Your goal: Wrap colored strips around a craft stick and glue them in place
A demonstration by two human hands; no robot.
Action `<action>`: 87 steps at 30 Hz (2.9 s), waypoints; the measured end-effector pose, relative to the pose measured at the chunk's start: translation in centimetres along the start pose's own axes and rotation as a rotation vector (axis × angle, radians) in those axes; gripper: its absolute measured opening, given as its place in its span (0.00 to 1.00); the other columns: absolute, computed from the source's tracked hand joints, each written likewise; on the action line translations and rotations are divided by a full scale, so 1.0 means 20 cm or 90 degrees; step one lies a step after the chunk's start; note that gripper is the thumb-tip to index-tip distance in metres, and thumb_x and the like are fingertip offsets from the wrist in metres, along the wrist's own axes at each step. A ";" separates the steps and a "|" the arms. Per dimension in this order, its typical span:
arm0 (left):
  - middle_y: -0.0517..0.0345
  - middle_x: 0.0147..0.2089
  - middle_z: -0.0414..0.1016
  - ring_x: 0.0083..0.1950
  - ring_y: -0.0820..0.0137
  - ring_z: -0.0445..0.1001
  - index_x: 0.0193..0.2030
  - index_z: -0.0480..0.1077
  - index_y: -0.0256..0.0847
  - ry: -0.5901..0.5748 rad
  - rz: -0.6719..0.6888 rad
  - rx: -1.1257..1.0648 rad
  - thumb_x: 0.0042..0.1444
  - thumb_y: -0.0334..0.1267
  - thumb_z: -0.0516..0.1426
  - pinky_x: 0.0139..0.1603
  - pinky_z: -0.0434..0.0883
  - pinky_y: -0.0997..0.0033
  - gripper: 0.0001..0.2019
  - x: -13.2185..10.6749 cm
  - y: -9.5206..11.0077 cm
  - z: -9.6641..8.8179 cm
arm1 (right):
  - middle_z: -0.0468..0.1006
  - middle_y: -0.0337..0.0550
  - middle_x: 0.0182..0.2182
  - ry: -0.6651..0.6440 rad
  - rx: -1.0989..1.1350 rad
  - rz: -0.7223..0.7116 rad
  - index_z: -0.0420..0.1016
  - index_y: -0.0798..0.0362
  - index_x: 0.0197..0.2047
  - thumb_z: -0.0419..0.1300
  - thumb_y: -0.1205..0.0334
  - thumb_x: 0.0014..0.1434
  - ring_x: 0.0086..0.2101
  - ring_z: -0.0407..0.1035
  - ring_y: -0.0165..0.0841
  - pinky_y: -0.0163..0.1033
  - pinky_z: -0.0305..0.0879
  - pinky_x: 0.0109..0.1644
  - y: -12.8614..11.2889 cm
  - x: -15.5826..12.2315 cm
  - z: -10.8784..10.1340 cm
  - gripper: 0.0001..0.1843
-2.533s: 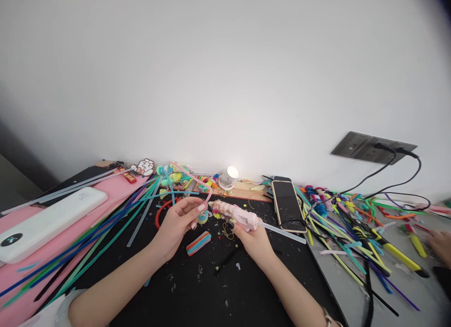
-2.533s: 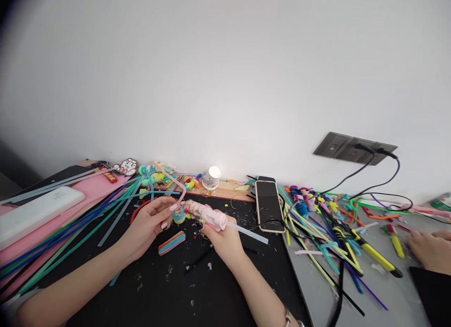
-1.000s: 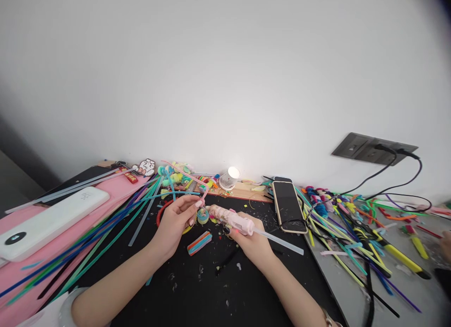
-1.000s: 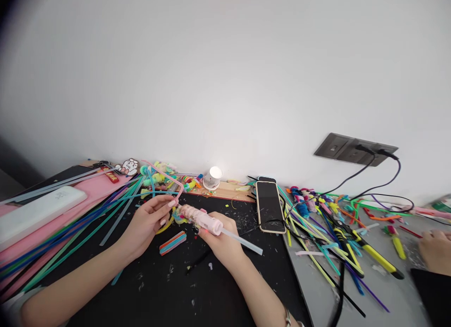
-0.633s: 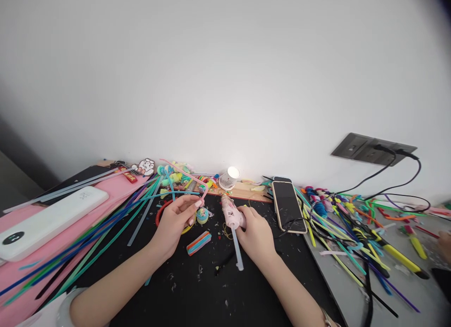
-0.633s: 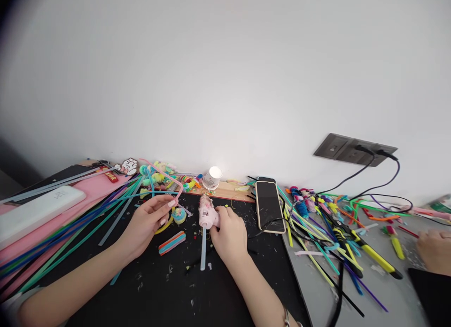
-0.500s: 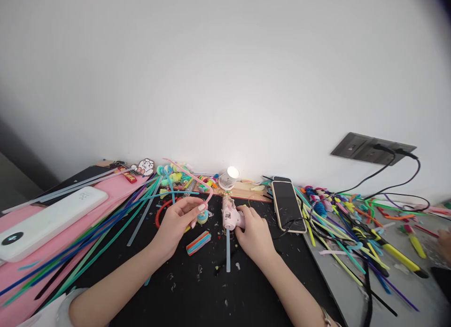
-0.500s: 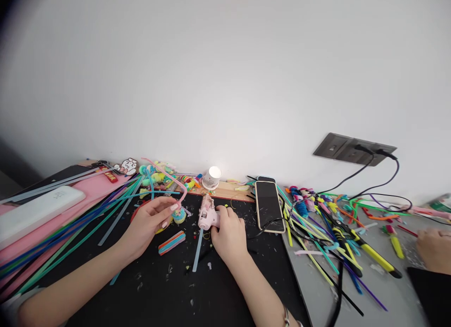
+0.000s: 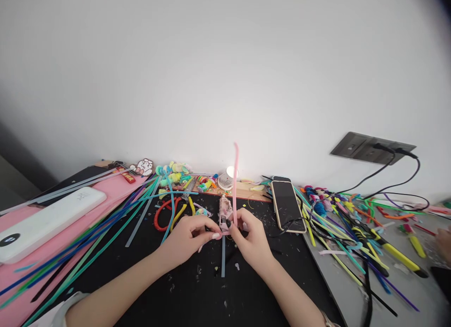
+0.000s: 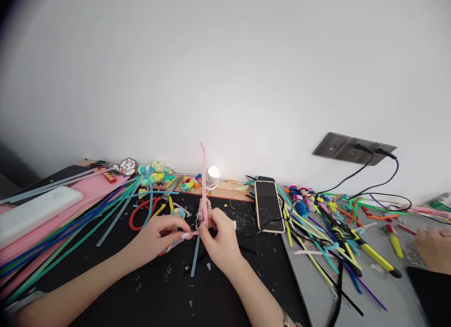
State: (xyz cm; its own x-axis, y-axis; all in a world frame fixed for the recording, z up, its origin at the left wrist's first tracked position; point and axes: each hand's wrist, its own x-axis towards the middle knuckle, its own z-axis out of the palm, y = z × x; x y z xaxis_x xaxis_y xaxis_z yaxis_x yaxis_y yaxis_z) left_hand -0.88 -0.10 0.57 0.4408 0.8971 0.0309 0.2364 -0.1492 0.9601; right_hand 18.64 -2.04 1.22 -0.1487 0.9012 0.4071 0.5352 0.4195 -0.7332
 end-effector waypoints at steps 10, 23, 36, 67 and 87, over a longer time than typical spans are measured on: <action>0.67 0.19 0.62 0.20 0.78 0.57 0.31 0.77 0.37 0.053 -0.056 -0.137 0.50 0.41 0.63 0.22 0.55 0.77 0.09 0.02 0.00 -0.01 | 0.55 0.31 0.19 0.008 0.102 0.096 0.57 0.50 0.21 0.54 0.60 0.55 0.21 0.50 0.26 0.33 0.48 0.25 0.00 0.01 0.01 0.14; 0.65 0.22 0.70 0.19 0.81 0.56 0.32 0.78 0.38 0.082 -0.106 -0.278 0.50 0.43 0.66 0.23 0.53 0.78 0.09 0.02 0.00 -0.03 | 0.56 0.31 0.20 -0.091 0.228 0.108 0.60 0.50 0.22 0.55 0.61 0.57 0.21 0.50 0.27 0.34 0.47 0.25 -0.03 0.00 0.02 0.13; 0.58 0.34 0.79 0.19 0.83 0.57 0.37 0.77 0.38 0.146 -0.107 -0.330 0.47 0.44 0.68 0.22 0.56 0.77 0.14 0.03 -0.01 -0.02 | 0.64 0.35 0.21 -0.118 0.159 0.019 0.65 0.52 0.24 0.53 0.62 0.61 0.24 0.58 0.29 0.34 0.54 0.30 -0.06 0.00 0.02 0.13; 0.68 0.24 0.71 0.15 0.83 0.54 0.44 0.69 0.39 0.165 -0.109 -0.308 0.48 0.46 0.67 0.18 0.51 0.79 0.21 0.00 0.04 0.04 | 0.72 0.39 0.24 -0.094 0.083 -0.030 0.73 0.53 0.28 0.53 0.63 0.63 0.26 0.64 0.30 0.35 0.60 0.32 -0.04 -0.04 0.08 0.13; 0.66 0.24 0.73 0.15 0.84 0.53 0.43 0.69 0.38 0.154 -0.106 -0.309 0.48 0.48 0.66 0.18 0.49 0.79 0.21 0.00 0.04 0.04 | 0.73 0.38 0.23 -0.065 0.062 -0.019 0.73 0.52 0.28 0.53 0.62 0.63 0.25 0.64 0.30 0.35 0.60 0.30 -0.04 -0.03 0.08 0.13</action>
State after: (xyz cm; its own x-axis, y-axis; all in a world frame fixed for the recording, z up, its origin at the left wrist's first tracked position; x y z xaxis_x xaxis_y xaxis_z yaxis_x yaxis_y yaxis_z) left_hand -0.07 -0.55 1.10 0.2070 0.9704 -0.1240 -0.1646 0.1595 0.9734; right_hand 16.90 -2.72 0.73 -0.2497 0.8924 0.3759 0.4471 0.4506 -0.7727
